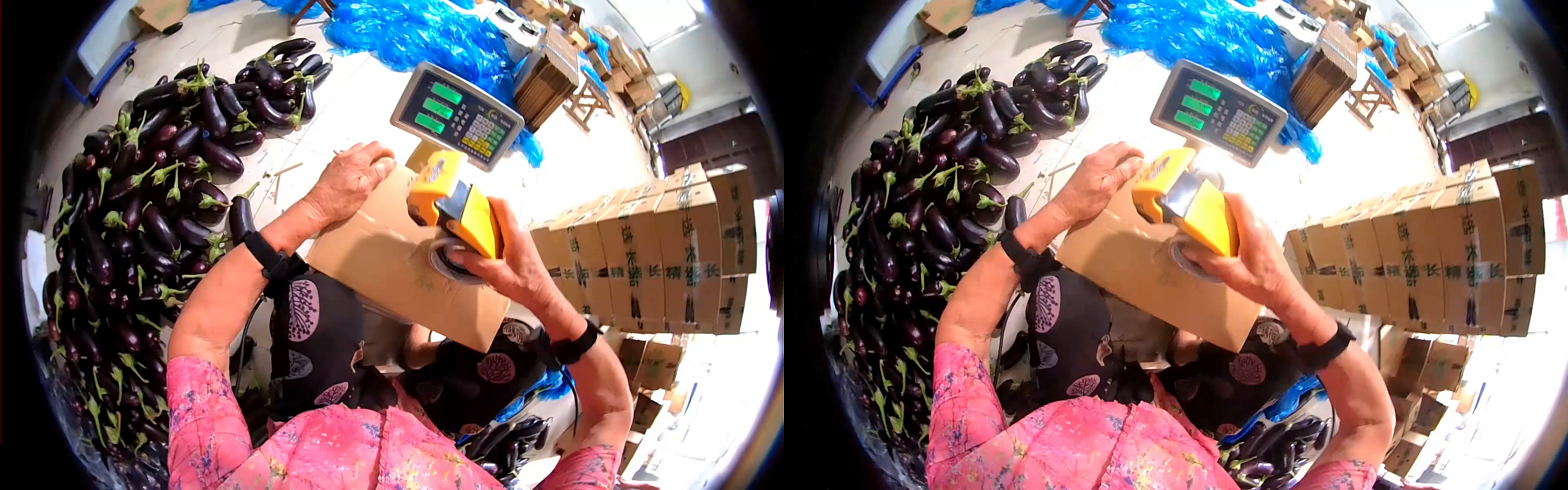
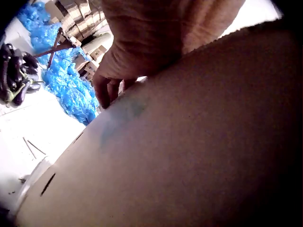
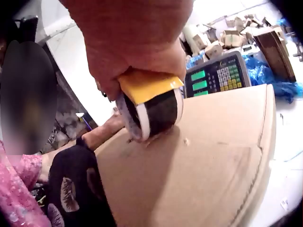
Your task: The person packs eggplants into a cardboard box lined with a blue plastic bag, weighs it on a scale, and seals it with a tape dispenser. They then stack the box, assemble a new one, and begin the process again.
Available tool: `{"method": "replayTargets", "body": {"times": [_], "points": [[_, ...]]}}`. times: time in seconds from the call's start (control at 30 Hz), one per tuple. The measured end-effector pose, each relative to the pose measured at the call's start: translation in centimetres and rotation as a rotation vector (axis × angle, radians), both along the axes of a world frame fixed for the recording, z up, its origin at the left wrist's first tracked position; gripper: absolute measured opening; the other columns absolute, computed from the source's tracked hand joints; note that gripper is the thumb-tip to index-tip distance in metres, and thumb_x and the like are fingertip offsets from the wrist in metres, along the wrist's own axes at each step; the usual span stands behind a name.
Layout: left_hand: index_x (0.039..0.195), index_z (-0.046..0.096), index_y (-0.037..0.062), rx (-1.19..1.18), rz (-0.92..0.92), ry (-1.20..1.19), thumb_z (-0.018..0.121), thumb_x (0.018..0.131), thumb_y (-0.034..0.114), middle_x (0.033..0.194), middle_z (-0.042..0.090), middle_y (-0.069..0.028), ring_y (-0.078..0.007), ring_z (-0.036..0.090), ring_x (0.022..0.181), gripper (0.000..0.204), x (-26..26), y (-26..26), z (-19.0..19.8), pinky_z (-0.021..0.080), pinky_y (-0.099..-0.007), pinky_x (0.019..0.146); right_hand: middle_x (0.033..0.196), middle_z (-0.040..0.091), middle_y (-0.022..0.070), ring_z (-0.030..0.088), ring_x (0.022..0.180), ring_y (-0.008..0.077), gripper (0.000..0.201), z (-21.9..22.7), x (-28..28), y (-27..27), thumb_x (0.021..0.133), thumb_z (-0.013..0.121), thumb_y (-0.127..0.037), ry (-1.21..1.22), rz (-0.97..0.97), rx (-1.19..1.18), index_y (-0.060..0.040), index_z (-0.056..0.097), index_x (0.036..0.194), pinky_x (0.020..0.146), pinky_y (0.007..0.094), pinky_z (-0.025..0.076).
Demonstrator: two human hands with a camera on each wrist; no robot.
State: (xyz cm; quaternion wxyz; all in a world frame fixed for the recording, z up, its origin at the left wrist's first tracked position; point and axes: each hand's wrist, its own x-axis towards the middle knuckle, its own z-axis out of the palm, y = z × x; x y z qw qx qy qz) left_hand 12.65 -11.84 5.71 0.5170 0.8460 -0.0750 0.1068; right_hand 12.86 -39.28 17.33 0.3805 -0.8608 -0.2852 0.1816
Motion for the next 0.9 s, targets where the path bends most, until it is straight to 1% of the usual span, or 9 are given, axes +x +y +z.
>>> {"method": "replayTargets", "body": {"times": [0.1,0.17,0.2,0.33,0.43,0.63,0.73,0.8,0.9], "points": [[0.115,0.060,0.0000,-0.031,0.075,-0.095,0.054,0.099,0.021,0.104,0.064,-0.0173,-0.0303,0.061,0.100,0.027,-0.2,0.1,-0.2,0.048,-0.0369,0.091,0.108,0.064,0.0190,0.065,0.099,0.0295,0.070,0.0,-0.9,-0.1,0.077,0.084,-0.029,-0.089,0.033,-0.006,-0.0033,0.046,0.130,0.087,0.0400,0.051],[0.116,0.059,-0.0008,-0.001,0.217,-0.190,0.055,0.099,0.022,0.105,0.063,-0.0179,-0.0314,0.061,0.101,0.029,-0.9,-0.2,0.7,0.048,-0.0375,0.092,0.113,0.063,0.0125,0.061,0.105,0.0199,0.074,0.3,-1.4,-0.1,0.075,0.084,-0.019,0.015,-0.022,-0.033,-0.0030,0.042,0.134,0.094,0.0345,0.048],[0.116,0.059,-0.0010,-0.032,0.255,-0.307,0.056,0.100,0.031,0.100,0.065,-0.0146,-0.0261,0.063,0.095,0.035,-1.2,-0.1,1.2,0.050,-0.0362,0.087,0.114,0.063,0.0121,0.060,0.107,0.0195,0.077,0.0,-1.7,-0.2,0.073,0.086,-0.017,0.037,-0.055,-0.018,-0.0026,0.042,0.134,0.095,0.0345,0.047],[0.114,0.061,0.0043,-0.477,-0.036,0.167,0.058,0.098,0.053,0.091,0.065,-0.0034,-0.0102,0.063,0.083,0.051,-4.5,0.7,7.4,0.051,-0.0262,0.071,0.117,0.061,0.0139,0.060,0.111,0.0233,0.077,-0.1,-2.0,-0.3,0.075,0.086,-0.018,-0.047,0.021,-0.031,-0.0030,0.040,0.136,0.096,0.0363,0.048],[0.118,0.061,0.0022,-0.616,-0.320,0.462,0.060,0.095,0.058,0.093,0.068,-0.0028,-0.0104,0.066,0.086,0.060,-4.9,0.7,7.5,0.051,-0.0232,0.071,0.116,0.062,0.0178,0.064,0.108,0.0307,0.073,-0.2,-2.3,0.1,0.077,0.083,-0.020,-0.096,0.018,-0.031,-0.0039,0.040,0.134,0.093,0.0397,0.051],[0.114,0.065,0.0004,-0.863,-0.464,0.554,0.059,0.100,0.038,0.096,0.071,-0.0045,-0.0114,0.067,0.086,0.040,-4.4,0.4,6.2,0.050,-0.0233,0.074,0.116,0.061,0.0194,0.064,0.105,0.0348,0.073,-0.4,-2.5,-0.2,0.076,0.080,-0.019,-0.196,0.045,-0.129,-0.0037,0.040,0.136,0.091,0.0418,0.050],[0.113,0.066,0.0017,-1.073,-0.458,0.643,0.059,0.101,0.032,0.095,0.071,-0.0038,-0.0107,0.067,0.085,0.033,-4.5,0.7,5.9,0.051,-0.0237,0.074,0.116,0.064,0.0173,0.066,0.107,0.0265,0.079,-0.5,-2.1,-0.3,0.076,0.086,-0.019,-0.246,0.098,-0.166,-0.0015,0.037,0.136,0.093,0.0371,0.052],[0.113,0.065,0.0030,-1.129,-0.452,0.685,0.059,0.101,0.030,0.094,0.070,-0.0034,-0.0101,0.066,0.083,0.030,-4.4,0.9,6.4,0.052,-0.0240,0.074,0.115,0.065,0.0171,0.066,0.106,0.0268,0.078,-0.5,-2.2,-0.1,0.076,0.086,-0.019,-0.242,0.081,-0.160,-0.0015,0.037,0.135,0.092,0.0378,0.052],[0.110,0.066,0.0042,-0.882,-0.418,0.556,0.059,0.101,0.028,0.090,0.068,-0.0019,-0.0092,0.065,0.081,0.026,-4.7,0.2,6.8,0.052,-0.0244,0.072,0.115,0.066,0.0170,0.067,0.106,0.0275,0.077,-0.5,-2.3,0.2,0.076,0.086,-0.018,-0.262,0.077,-0.179,-0.0017,0.038,0.135,0.092,0.0382,0.053]]}}
